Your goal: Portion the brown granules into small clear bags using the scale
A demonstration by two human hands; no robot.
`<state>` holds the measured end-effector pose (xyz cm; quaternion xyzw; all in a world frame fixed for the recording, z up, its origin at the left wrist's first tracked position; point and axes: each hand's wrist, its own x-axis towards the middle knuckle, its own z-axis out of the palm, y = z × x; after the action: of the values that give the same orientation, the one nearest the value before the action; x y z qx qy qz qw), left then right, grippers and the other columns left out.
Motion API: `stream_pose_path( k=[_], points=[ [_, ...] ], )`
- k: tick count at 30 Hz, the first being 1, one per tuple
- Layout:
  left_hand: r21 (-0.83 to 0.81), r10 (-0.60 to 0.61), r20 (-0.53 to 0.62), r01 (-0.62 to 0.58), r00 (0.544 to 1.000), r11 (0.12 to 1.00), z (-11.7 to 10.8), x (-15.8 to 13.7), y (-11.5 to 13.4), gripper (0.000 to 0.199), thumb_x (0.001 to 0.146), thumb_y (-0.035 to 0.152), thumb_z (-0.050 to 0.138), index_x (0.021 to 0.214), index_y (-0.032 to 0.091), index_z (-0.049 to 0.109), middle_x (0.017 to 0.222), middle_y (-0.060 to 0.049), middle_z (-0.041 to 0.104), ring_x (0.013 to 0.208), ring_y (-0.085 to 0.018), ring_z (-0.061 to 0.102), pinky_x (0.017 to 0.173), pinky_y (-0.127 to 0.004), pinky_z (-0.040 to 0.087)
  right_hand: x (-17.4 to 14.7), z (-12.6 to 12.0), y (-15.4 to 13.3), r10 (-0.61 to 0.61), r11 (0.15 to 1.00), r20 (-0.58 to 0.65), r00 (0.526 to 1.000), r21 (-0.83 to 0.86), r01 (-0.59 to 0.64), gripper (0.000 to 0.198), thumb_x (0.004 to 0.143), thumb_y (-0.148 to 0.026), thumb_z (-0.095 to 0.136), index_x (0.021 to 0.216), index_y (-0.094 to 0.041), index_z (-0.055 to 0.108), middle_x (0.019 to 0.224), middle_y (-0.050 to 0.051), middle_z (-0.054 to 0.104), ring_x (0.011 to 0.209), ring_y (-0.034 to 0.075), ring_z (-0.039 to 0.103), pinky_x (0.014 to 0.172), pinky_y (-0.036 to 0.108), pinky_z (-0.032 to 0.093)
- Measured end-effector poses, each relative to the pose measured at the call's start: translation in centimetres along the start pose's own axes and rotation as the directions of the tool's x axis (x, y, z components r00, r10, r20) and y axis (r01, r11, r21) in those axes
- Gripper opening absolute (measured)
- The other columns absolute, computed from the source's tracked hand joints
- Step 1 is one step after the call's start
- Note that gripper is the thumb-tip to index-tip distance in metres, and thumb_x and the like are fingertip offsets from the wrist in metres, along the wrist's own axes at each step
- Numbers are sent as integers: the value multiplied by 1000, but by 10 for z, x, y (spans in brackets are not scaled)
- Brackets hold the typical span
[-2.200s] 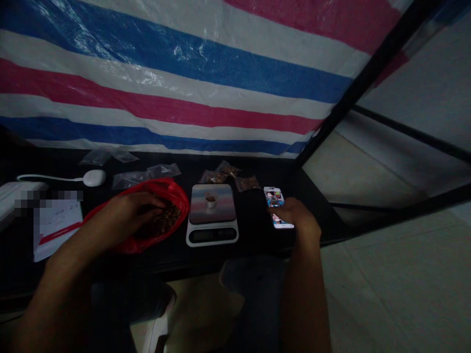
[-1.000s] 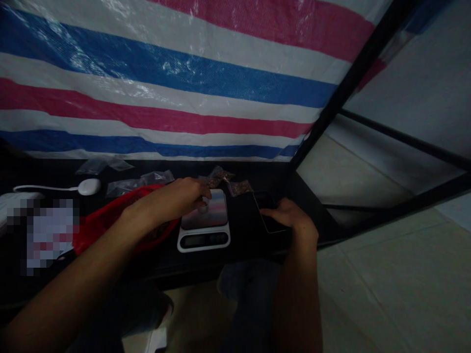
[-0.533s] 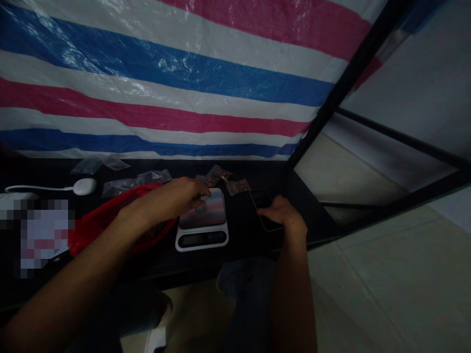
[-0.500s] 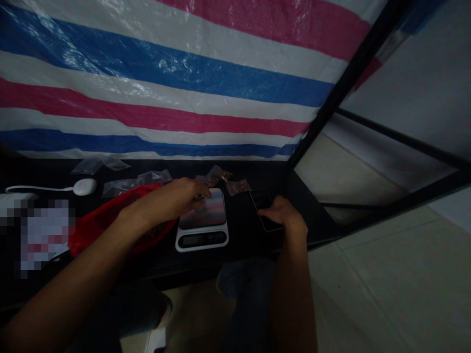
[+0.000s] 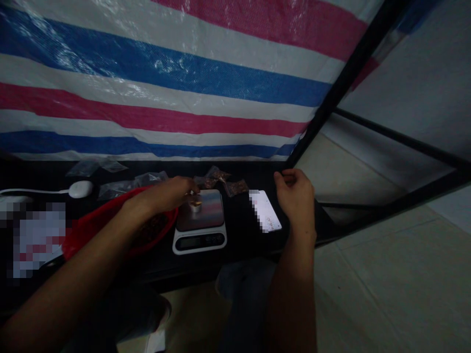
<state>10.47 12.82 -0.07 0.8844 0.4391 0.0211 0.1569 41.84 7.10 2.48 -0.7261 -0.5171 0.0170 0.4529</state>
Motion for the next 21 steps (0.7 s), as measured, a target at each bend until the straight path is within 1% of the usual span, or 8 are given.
stream_pose_path(
  k=[4,7,12,15,17,19,20,21],
  points=[
    [-6,0,11,0,1000,1000,8,9,-5,28,92,14,56,99,20,82,104,-11,82,93,-23,75,75,-27,49,-1,3,-7,0,995,-5,1000,101,1,27,81,-43,69,90,-17,70,80,8,73,70,21,64,68,36,51],
    [-14,2,9,-2,1000,1000,2,4,-7,27,93,16,56,99,21,82,101,-9,82,92,-22,76,75,-26,49,-2,5,-8,-4,990,1,1000,144,4,26,82,-42,69,90,-17,70,80,7,72,69,20,64,68,36,51],
    [-63,81,-131,-90,988,994,-15,-15,-3,30,99,23,51,104,25,81,108,-6,80,101,-22,74,86,-28,50,-5,8,-16,-47,989,55,997,141,39,25,85,-41,67,91,-17,71,85,9,74,74,21,66,70,36,52],
    [-60,131,-135,-140,982,988,-16,-23,8,30,99,21,51,103,23,81,108,-7,79,100,-23,73,88,-30,50,-8,13,-25,-95,990,115,989,118,82,26,87,-40,65,94,-16,73,88,12,76,77,22,66,72,35,53],
    [-80,129,-128,-140,983,987,-15,-27,15,30,100,21,50,105,22,80,110,-8,78,101,-23,72,90,-31,51,-12,19,-34,-137,986,153,979,117,120,26,89,-39,65,96,-16,74,89,12,76,79,23,67,73,35,53],
    [-99,103,-171,-122,980,988,-15,-34,16,31,101,21,49,111,22,78,116,-9,76,105,-23,71,92,-31,52,-19,27,-46,-199,974,207,958,149,170,24,91,-36,63,98,-16,74,90,11,77,80,23,68,75,34,53],
    [-101,86,-209,-109,974,989,-15,-40,15,32,101,22,48,114,22,77,118,-8,75,107,-23,71,94,-31,52,-24,31,-54,-240,964,242,940,177,200,22,93,-33,62,99,-16,74,91,10,77,81,22,69,76,33,53],
    [-99,61,-248,-88,967,991,-16,-48,11,33,101,21,47,116,23,77,119,-8,75,108,-23,71,95,-31,52,-30,37,-62,-292,949,288,912,206,238,20,94,-29,60,101,-17,74,93,9,78,83,21,70,77,33,53]
  ],
)
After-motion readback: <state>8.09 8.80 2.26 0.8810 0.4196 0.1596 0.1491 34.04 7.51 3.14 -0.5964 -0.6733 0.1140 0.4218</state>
